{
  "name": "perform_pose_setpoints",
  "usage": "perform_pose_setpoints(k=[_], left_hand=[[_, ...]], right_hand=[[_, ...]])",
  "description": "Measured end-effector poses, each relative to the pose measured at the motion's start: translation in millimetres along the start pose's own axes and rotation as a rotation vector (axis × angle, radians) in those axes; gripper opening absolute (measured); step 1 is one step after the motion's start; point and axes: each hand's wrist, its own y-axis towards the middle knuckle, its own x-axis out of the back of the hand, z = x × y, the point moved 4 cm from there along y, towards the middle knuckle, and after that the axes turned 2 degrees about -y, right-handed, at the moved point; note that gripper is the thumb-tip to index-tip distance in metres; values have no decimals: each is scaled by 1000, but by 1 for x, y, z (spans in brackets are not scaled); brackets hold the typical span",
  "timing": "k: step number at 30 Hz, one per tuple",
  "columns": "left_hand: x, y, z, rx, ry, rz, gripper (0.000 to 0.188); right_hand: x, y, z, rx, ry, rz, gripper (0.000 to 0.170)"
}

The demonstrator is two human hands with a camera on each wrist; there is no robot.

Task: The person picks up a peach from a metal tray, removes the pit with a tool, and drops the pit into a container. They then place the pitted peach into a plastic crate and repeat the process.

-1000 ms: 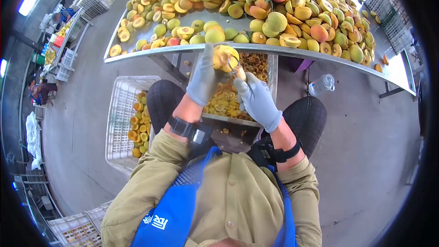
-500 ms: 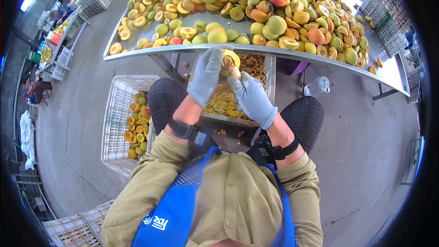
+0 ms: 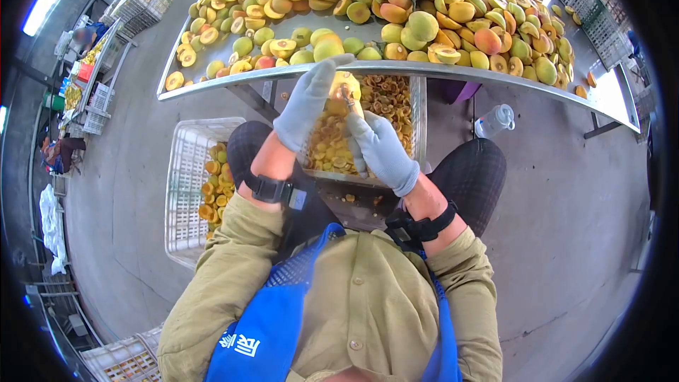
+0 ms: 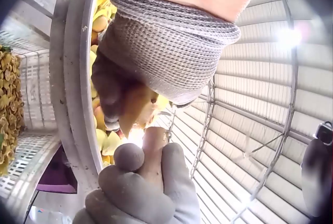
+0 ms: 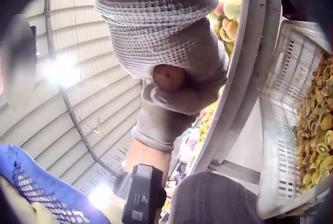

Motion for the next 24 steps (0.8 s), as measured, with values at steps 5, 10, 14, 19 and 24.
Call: perform_pose_setpoints(k=[5,10,14,19,24], left_hand=[[-9,-9,18,82,-394,-223,47],[-14,-7,15,-44,-250,-342,41],[-11,-7,24,-24,-182,-401,39],[1,-5,35,-47,-78,-352,40],[-12,-7,27,86,-187,-319,43]], right_hand=[[-2,17,-18,195,-303,-128,29],[-8,9,-1,94,-212,-46,30],[0,17,-12,157,-395,-88,30],[11,22,-14,224,-579,-52,33],[1,7,-17,-252,197,207,41]])
